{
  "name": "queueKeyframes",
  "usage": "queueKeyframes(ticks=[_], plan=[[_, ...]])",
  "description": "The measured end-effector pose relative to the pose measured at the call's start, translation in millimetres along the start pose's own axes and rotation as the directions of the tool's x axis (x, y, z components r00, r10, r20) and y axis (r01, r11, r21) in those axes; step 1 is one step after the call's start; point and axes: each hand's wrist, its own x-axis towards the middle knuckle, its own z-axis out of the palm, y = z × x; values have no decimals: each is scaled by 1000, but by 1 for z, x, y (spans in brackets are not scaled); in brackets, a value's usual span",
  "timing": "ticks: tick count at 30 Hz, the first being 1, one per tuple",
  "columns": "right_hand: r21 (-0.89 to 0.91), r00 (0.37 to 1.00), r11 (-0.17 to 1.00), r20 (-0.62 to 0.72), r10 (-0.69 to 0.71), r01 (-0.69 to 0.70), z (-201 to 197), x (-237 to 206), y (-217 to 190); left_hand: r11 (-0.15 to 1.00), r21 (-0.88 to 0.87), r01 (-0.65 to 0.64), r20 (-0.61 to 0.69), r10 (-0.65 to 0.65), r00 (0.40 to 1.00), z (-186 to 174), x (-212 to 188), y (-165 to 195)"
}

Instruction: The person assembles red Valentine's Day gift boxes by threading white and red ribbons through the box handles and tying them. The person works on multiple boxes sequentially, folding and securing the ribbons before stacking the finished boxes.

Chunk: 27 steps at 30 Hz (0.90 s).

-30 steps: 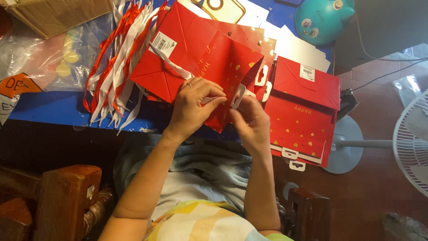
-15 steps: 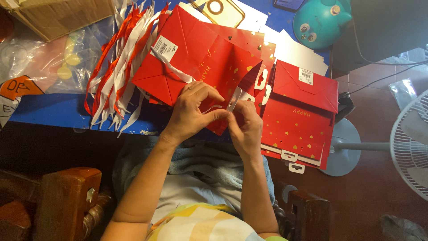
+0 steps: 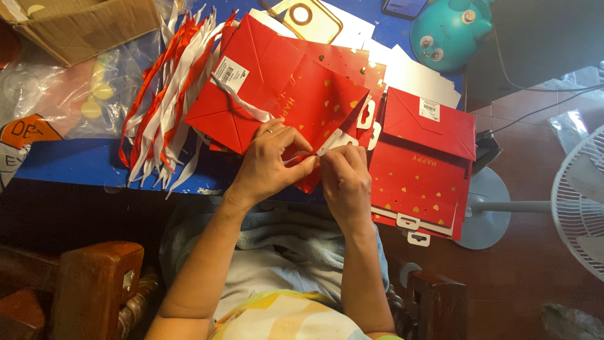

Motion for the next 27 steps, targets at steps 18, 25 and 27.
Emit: queueKeyframes(ticks=[18,25,27], plan=[[233,977,950,31,209,-210,6,-3,-5,1000,-13,-19,-68,18,998,9,-2,-5],[158,985,973,-15,170,-166,10,-5,0,1000,-19,-18,-64,17,998,10,-2,-2],[112,992,987,-38,121,-116,12,-6,3,1000,-15,-13,-64,12,998,10,-2,-2]])
